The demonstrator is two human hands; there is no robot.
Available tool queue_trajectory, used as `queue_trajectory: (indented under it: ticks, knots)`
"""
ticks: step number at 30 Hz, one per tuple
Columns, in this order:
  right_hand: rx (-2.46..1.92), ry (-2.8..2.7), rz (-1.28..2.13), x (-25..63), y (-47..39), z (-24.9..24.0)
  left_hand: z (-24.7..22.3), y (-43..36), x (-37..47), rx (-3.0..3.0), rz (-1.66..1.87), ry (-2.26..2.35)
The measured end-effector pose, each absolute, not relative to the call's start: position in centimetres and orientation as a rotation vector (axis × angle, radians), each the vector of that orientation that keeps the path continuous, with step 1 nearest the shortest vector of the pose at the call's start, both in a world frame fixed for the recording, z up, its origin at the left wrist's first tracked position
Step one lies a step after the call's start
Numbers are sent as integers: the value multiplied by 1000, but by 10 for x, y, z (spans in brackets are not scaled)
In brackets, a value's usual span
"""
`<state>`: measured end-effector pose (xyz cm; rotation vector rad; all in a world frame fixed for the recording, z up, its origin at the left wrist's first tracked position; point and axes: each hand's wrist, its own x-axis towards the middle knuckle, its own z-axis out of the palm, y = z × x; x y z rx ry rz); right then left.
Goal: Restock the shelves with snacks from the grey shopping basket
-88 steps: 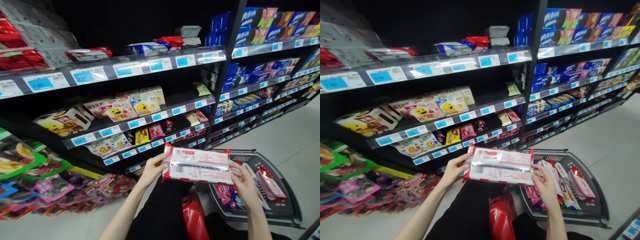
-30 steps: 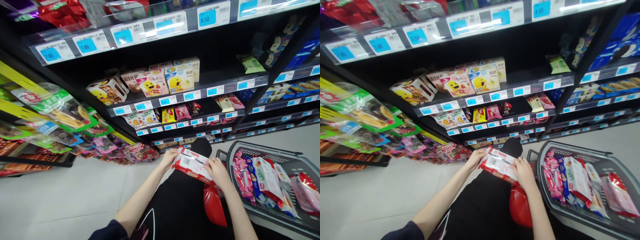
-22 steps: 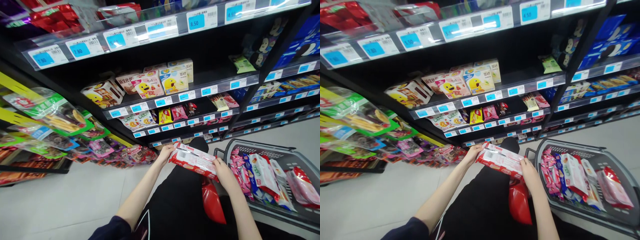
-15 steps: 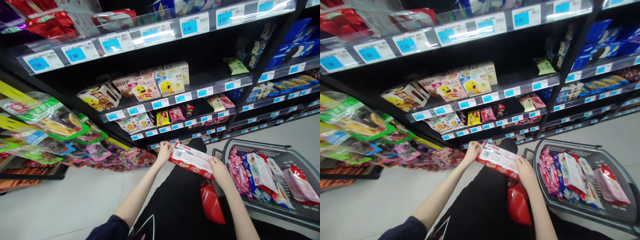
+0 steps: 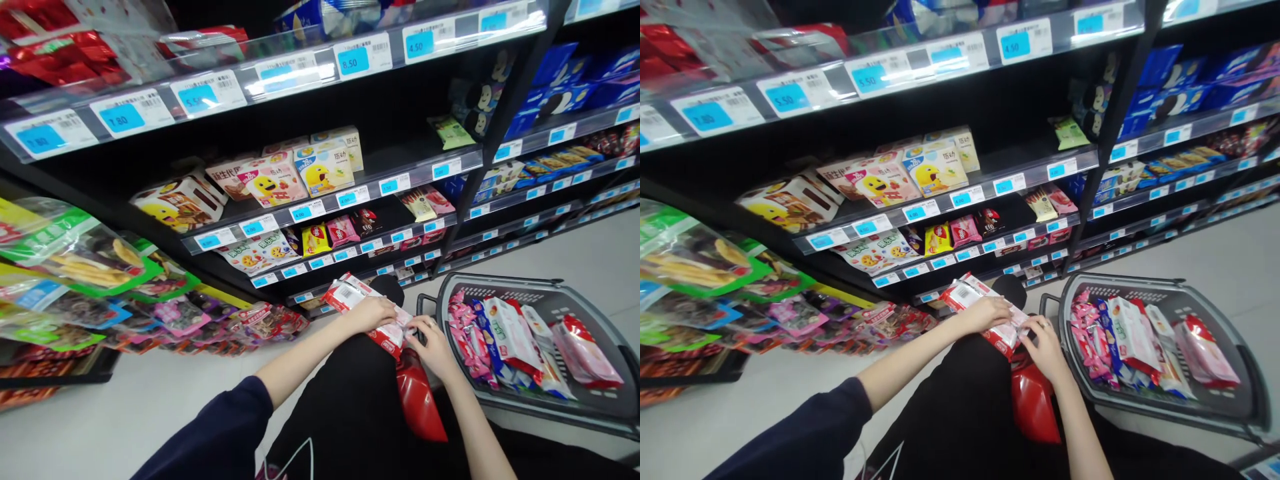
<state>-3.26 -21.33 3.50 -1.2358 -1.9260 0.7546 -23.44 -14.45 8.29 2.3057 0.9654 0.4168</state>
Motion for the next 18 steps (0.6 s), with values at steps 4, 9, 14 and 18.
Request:
queue_trajectory:
  ticks: [4,9,14,18]
  knots:
    - [-1245,-1814,709,-32,-214,38,87,-146,-243,2191,406,993]
    - [-1349,-1441,964,-51,-216,31,87,-153,-249,2294,371,1142]
    - [-1333,-991,1440,-66,-215,20,85,-159,-251,2491,297,1164]
    - [-1337,-1015,1572,-67,-216,17,92,-156,-245,2582,246,983]
